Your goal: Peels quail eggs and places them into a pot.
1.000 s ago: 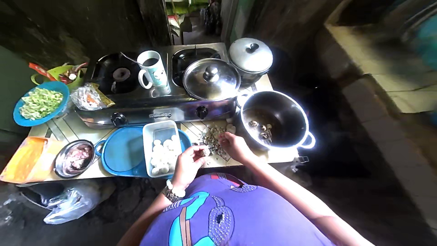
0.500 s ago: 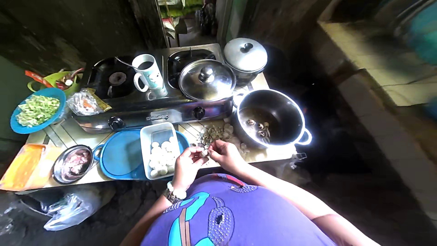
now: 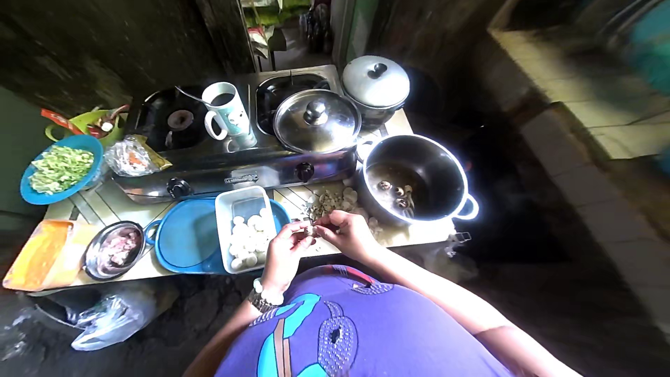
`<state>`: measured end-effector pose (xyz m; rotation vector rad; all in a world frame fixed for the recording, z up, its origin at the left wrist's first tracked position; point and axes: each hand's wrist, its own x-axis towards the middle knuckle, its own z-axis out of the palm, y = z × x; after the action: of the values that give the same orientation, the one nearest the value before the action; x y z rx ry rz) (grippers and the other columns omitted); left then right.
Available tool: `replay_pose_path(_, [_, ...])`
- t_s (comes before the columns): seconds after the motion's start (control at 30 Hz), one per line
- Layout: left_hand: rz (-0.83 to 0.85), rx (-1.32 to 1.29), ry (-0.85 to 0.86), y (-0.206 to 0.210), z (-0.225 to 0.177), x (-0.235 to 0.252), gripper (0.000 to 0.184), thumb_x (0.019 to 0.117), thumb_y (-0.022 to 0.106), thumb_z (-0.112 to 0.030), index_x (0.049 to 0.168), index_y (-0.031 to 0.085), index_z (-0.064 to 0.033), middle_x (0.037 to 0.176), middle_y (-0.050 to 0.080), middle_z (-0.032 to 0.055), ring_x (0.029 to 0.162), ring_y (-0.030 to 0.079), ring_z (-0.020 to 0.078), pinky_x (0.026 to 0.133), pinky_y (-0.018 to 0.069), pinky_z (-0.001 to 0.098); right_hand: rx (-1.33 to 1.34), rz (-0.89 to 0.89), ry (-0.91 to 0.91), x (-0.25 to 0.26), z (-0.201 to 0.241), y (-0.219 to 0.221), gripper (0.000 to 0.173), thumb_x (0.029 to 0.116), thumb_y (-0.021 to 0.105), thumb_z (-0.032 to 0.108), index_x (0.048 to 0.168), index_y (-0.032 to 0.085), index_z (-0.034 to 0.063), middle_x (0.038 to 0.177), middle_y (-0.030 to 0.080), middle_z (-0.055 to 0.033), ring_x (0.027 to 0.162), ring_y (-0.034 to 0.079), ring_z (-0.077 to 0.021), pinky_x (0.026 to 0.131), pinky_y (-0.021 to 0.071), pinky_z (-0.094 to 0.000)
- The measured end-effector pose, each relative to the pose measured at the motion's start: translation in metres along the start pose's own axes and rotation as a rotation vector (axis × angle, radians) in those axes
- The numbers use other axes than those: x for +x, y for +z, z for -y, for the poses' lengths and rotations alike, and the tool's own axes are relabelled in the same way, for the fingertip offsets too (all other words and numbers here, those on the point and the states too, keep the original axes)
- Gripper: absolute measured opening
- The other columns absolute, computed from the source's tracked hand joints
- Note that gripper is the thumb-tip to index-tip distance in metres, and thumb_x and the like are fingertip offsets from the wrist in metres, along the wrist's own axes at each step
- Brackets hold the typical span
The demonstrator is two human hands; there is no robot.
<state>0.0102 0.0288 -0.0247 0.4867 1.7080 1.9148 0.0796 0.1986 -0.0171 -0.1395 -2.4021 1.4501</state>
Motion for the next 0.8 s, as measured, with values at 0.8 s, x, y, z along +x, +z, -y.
replay_pose_path(0.8, [0.021,-0.235,-0.074,0.000,-0.009,-0.003,0.025,0.0982,0.055,0.003,0.122,0.061,0.0062,0.108,0.071,0.0069,0.091,0.071,0.0146,0.085,0.0606,0.0315,-0.128,-0.152,0.062,-0.001,-0.003,-0.008,0.018,0.0940,0.062,0.010,0.097,0.072,-0.0046,0.086,0.070,-0.0123,0.073,0.065,-0.0088,0.069,0.0538,-0.0212])
